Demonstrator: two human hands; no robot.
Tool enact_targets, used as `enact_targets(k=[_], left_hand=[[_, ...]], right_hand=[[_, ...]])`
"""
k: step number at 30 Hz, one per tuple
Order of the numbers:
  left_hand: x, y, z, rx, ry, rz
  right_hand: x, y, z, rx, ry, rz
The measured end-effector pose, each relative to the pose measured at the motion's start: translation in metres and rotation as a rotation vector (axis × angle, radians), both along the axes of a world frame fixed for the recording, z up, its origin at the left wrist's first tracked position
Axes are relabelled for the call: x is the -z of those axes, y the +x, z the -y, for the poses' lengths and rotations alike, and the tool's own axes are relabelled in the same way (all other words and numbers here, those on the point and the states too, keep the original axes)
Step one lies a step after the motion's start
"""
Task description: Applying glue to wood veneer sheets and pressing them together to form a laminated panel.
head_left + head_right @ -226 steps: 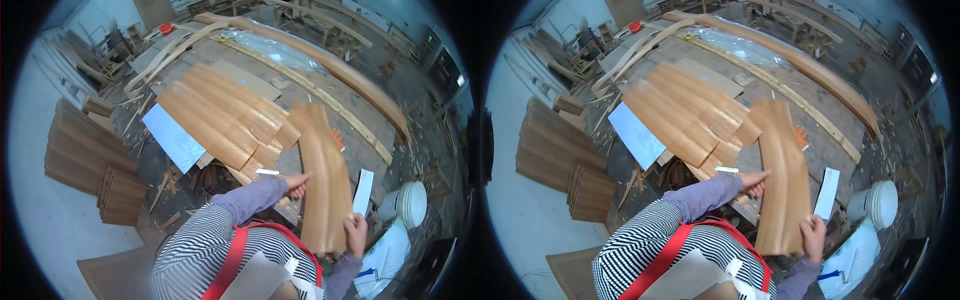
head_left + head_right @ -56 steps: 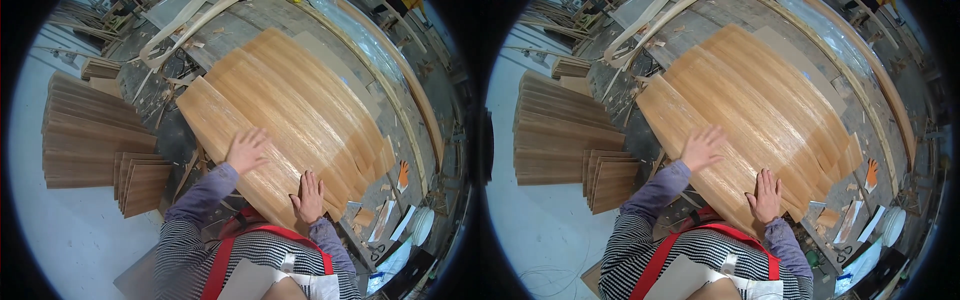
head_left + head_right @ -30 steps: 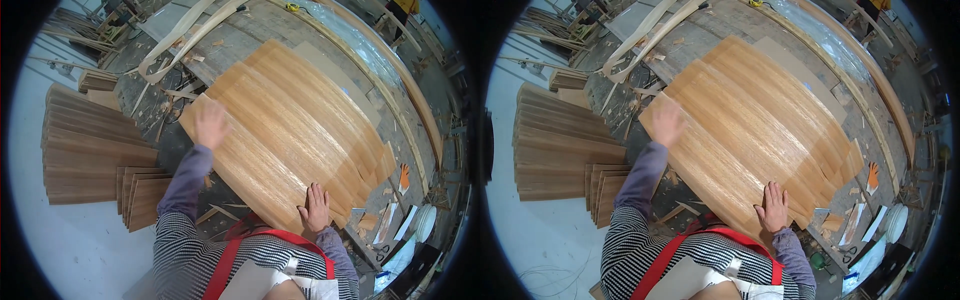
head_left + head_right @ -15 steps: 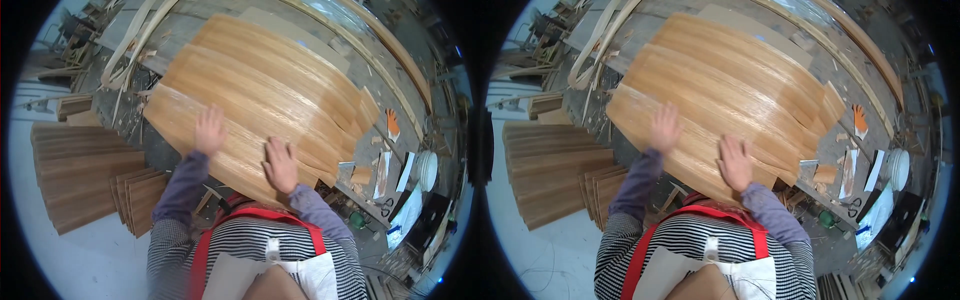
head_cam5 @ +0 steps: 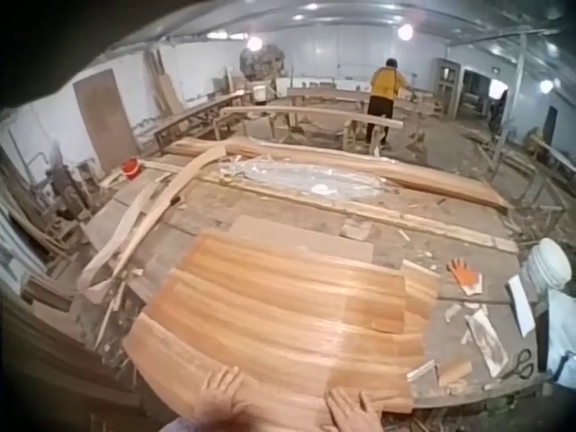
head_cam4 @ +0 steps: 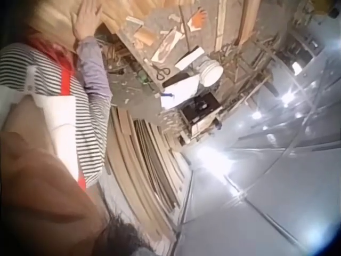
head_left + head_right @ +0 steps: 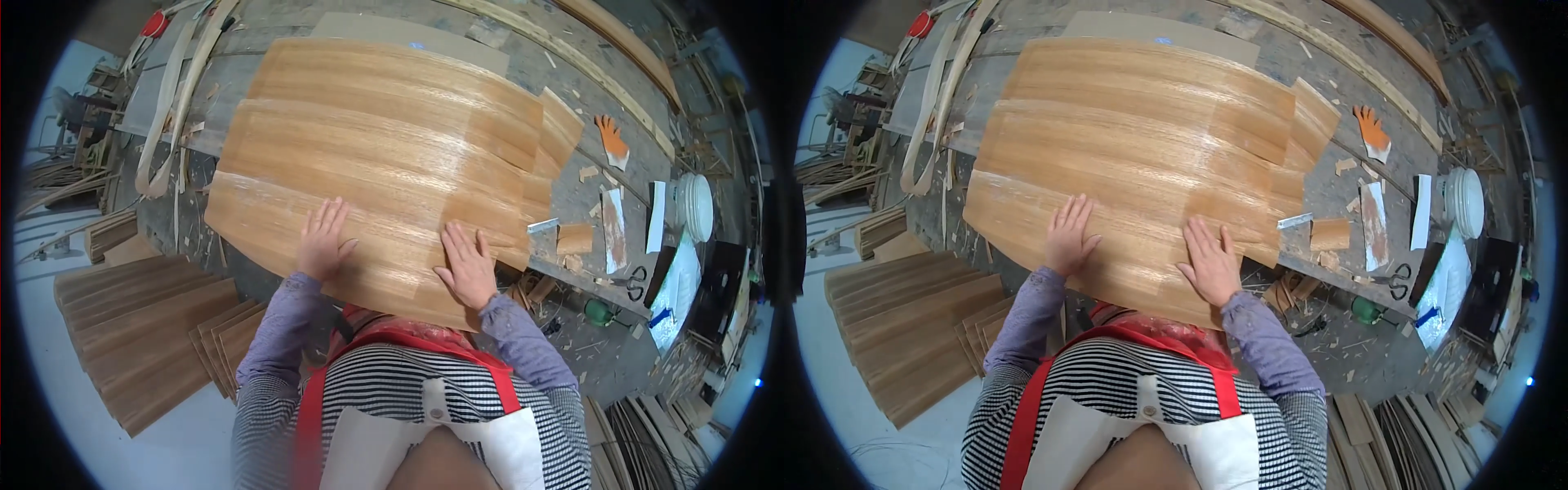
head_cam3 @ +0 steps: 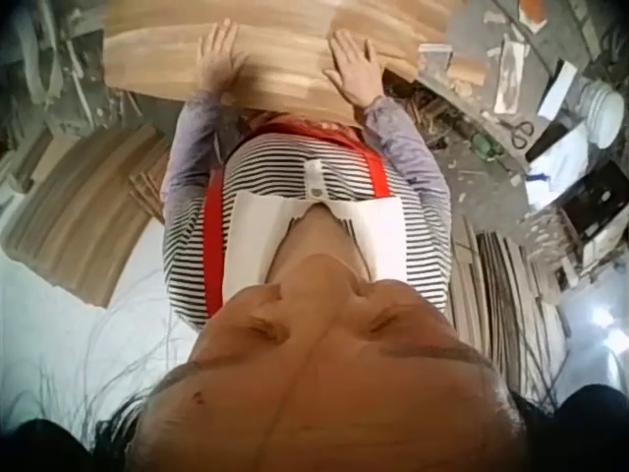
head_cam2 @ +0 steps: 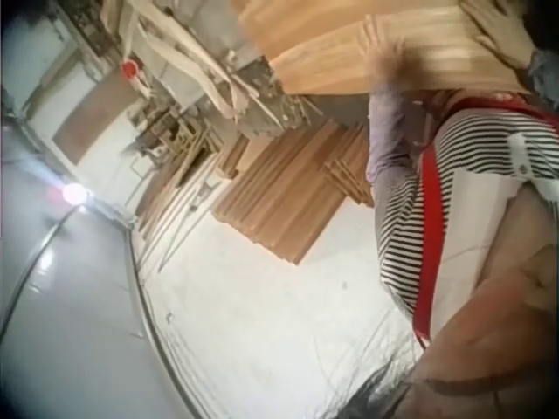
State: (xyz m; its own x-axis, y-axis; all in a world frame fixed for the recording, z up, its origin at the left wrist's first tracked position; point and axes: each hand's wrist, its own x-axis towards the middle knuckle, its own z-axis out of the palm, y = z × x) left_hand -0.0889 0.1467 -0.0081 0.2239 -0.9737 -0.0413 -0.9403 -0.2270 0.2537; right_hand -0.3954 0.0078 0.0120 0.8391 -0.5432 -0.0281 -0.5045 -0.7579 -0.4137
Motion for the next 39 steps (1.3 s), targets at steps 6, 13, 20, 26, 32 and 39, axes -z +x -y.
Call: enact_targets(k=[6, 13, 20, 26, 32, 39], left_hand=[[0.003, 0.128, -0.025, -0.019, 0.015, 0.14], [0.031, 0.296, -0.065, -0.313, -0.092, 0.266], [0.061, 0.401, -0.035, -0.779, -0.254, -0.698], [0.05, 0.416, -0.005, -0.798, -0.289, -1.129], [0.029, 0.42, 0.009, -0.875, -0.269, -1.265], [0.023, 0.426, 0.043, -1.002, -0.172, -1.374]], right_hand=[[-0.01, 0.016, -0.015, 0.198, 0.015, -0.069], [0.018, 0.03, -0.021, 0.33, -0.198, 0.015], [0.002, 0.078, -0.019, 0.392, -0.341, -0.063], [0.001, 0.076, -0.017, 0.365, -0.364, -0.118], [-0.009, 0.081, -0.011, 0.327, -0.355, -0.133], [-0.041, 0.114, -0.02, 0.345, -0.272, -0.076]])
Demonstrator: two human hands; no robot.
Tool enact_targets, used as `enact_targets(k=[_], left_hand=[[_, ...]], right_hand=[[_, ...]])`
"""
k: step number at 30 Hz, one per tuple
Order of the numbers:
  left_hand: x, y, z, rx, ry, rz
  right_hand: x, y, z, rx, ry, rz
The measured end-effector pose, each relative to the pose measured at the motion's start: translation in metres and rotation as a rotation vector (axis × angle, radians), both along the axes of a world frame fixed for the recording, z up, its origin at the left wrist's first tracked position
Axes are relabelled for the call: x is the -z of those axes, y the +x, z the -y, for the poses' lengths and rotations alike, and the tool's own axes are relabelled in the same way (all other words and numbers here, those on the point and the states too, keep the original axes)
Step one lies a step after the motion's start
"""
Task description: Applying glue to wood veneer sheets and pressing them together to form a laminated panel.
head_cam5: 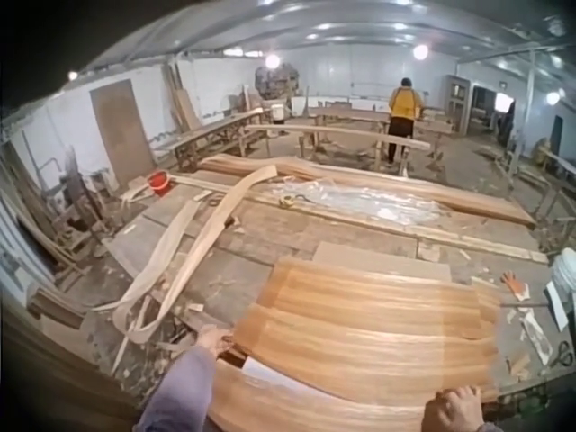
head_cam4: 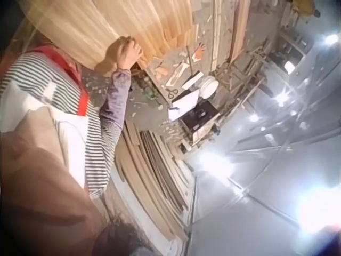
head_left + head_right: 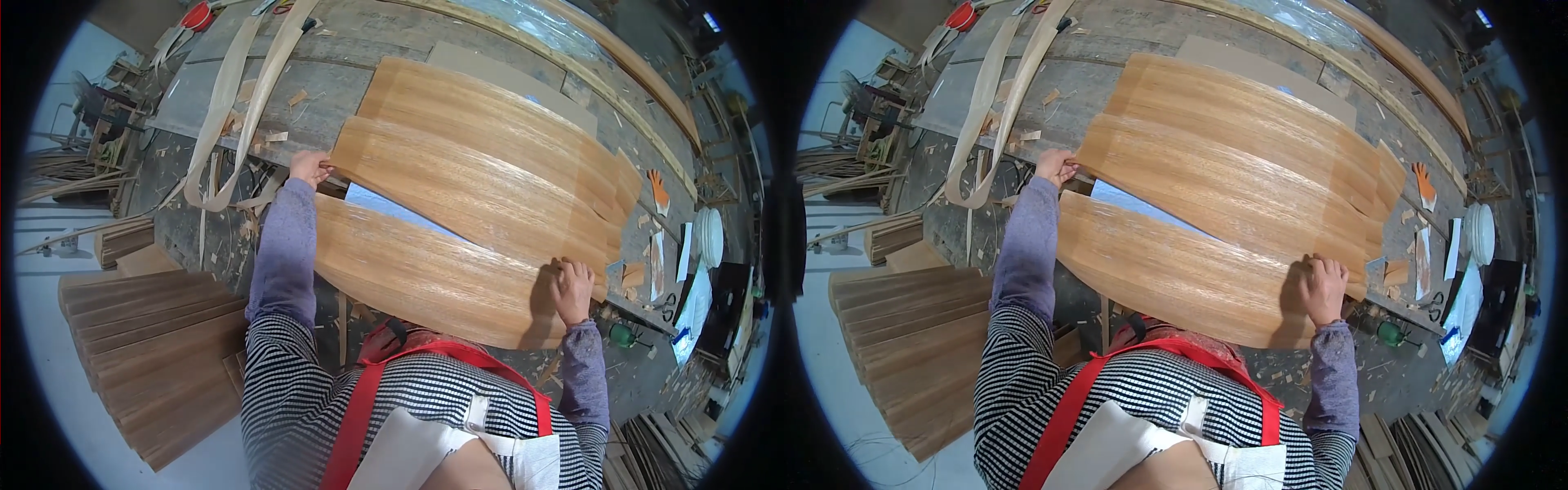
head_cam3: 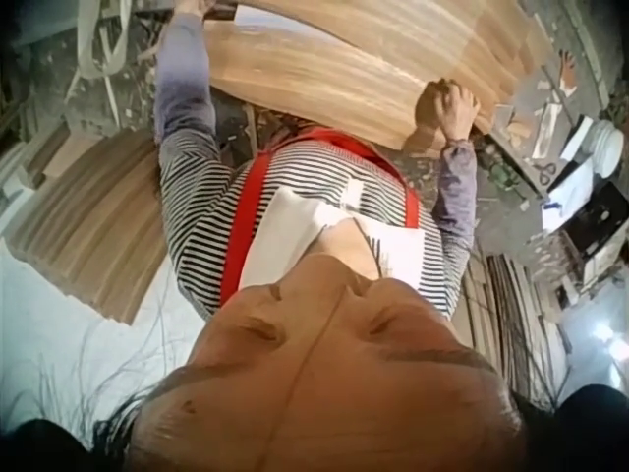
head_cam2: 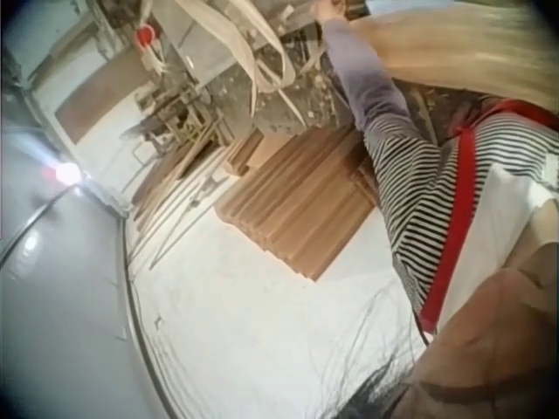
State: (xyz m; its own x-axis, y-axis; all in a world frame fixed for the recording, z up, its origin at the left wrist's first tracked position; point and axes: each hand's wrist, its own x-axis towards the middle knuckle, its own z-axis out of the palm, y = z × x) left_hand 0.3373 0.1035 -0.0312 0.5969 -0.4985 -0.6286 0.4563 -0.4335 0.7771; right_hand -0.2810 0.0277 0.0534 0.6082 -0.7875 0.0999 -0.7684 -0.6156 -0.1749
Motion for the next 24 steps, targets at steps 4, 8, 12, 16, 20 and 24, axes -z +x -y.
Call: enact_targets(k=[4, 8, 12, 16, 20, 24], left_hand=[[0.009, 0.001, 0.014, -0.075, 0.031, -0.052], [0.02, -0.008, 0.031, -0.047, 0.104, -0.007], [0.052, 0.01, 0.013, 0.077, -0.077, -0.07], [0.063, 0.068, -0.01, 0.033, 0.06, -0.128], [0.07, 0.078, -0.015, 0.135, 0.135, -0.028], [0.07, 0.054, -0.013, 0.53, 0.338, 1.099]], right_hand=[[0.003, 0.037, -0.008, -0.031, 0.044, 0.125], [0.03, 0.052, -0.008, -0.016, 0.082, 0.175], [0.045, 0.061, -0.01, 0.079, 0.027, 0.211], [0.048, 0.07, -0.004, 0.058, -0.041, 0.278], [0.041, 0.061, 0.006, 0.067, -0.049, 0.222], [0.039, 0.058, -0.007, 0.073, -0.04, 0.26]])
